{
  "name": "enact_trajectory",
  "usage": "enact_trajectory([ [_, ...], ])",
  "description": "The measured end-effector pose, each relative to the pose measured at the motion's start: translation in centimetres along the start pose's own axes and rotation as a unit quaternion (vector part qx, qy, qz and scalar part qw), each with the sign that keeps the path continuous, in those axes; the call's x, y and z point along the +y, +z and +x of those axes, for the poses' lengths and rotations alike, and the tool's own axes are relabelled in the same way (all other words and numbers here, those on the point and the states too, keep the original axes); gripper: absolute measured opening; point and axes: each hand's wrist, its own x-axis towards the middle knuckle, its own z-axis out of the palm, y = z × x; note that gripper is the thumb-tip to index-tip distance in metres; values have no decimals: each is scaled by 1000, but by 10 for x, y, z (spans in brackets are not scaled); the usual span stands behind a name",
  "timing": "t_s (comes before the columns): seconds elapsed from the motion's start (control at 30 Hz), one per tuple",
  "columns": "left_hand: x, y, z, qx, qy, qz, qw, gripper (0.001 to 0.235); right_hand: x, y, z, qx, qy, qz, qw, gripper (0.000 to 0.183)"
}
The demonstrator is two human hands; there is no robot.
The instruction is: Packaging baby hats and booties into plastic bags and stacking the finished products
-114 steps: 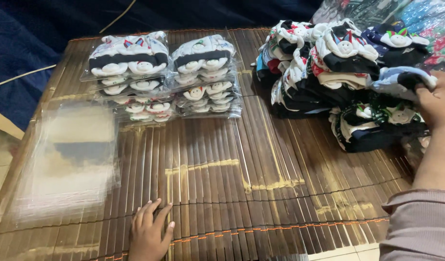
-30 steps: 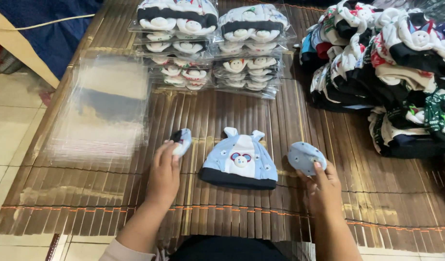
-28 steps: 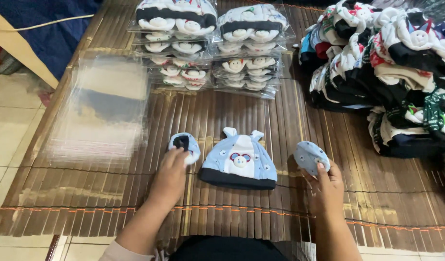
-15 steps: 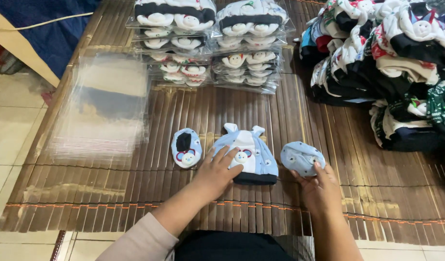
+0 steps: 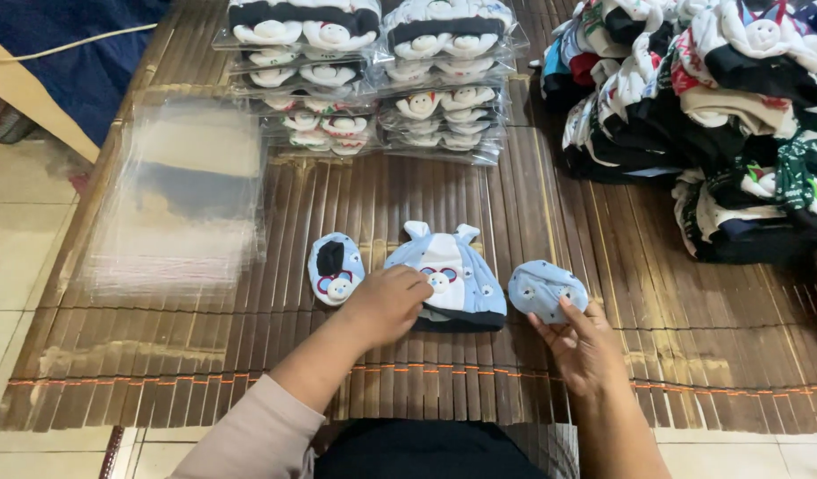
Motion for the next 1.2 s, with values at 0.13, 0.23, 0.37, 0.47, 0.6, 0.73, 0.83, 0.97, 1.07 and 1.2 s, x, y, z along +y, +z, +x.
enact_trajectory([
  [0.13, 6, 21, 8, 86, 71, 208, 972, 14, 7, 1, -6, -13, -56, 23, 998, 33],
  [0.23, 0, 26, 17, 111, -11, 173, 979, 15, 22, 16, -30, -14, -276, -109, 955, 31],
  [0.37, 0, 21, 29, 80, -138, 124, 979, 19, 58, 33, -32, -64, -699, -382, 602, 39],
  [0.47, -5, 28, 27, 56, -155, 113, 980, 23, 56, 61, -46, -176, -684, -536, 462, 36],
  [0.6, -11, 37, 27, 93, -170, 140, 971, 19, 74, 48, -16, -235, -623, -626, 406, 50],
  [0.73, -1, 39, 21, 135, -113, 154, 972, 24, 81, 41, -14, -116, -615, -692, 359, 52],
  [0.83, 10, 39, 17, 163, -45, 193, 966, 31, 79, 43, -23, -28, -621, -702, 346, 47],
  [0.97, 25, 38, 13, 167, 5, 259, 951, 28, 86, 38, -12, 68, -590, -740, 316, 44],
  [1.07, 26, 51, 7, 171, 16, 277, 945, 27, 72, 46, -17, 27, -590, -733, 337, 40],
  [1.2, 21, 60, -6, 165, 19, 274, 947, 24, 63, 52, -29, 10, -573, -713, 404, 35],
])
